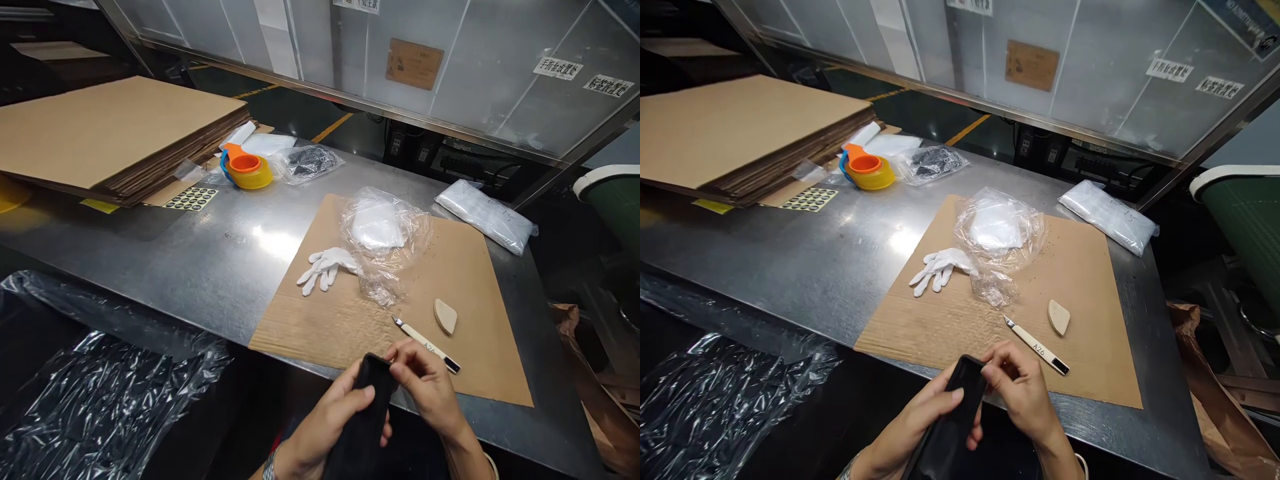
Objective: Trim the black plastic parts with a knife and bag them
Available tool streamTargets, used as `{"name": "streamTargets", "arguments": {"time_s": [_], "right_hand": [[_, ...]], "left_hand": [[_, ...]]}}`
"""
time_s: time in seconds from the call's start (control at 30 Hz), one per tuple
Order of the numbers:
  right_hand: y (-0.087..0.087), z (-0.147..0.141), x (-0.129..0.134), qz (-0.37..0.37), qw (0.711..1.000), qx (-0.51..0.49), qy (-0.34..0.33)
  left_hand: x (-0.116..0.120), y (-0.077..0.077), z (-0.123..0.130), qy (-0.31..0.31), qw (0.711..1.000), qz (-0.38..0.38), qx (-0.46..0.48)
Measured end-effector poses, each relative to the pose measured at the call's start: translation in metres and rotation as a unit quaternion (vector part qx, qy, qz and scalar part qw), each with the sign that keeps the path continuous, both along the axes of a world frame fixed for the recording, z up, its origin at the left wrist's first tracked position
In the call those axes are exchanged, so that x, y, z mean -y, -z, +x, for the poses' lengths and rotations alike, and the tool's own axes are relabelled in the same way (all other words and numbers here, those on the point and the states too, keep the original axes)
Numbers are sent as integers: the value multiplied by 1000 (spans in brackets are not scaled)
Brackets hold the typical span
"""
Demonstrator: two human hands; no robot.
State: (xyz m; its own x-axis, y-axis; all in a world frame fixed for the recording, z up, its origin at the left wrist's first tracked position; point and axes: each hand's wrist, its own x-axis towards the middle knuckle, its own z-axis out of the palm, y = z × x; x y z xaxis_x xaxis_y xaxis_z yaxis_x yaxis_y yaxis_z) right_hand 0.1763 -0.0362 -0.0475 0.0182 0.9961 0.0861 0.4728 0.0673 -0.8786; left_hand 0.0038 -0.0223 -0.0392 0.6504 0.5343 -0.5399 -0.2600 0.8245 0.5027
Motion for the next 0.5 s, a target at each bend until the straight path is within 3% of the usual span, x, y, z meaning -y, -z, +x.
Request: {"name": "streamTargets", "arguments": {"time_s": [0.13, 0.33, 0.43, 0.5], "right_hand": [[20, 22, -7, 14, 987, 127, 95], [48, 47, -11, 20, 959, 258, 118], [45, 45, -7, 15, 952, 274, 137], [32, 37, 2, 6, 954, 266, 136]], "left_hand": [[-12, -1, 1, -29, 989, -121, 80], [-28, -3, -3, -175, 965, -182, 67], [-32, -5, -4, -219, 958, -178, 56], [-33, -6, -5, -238, 955, -169, 47]]}}
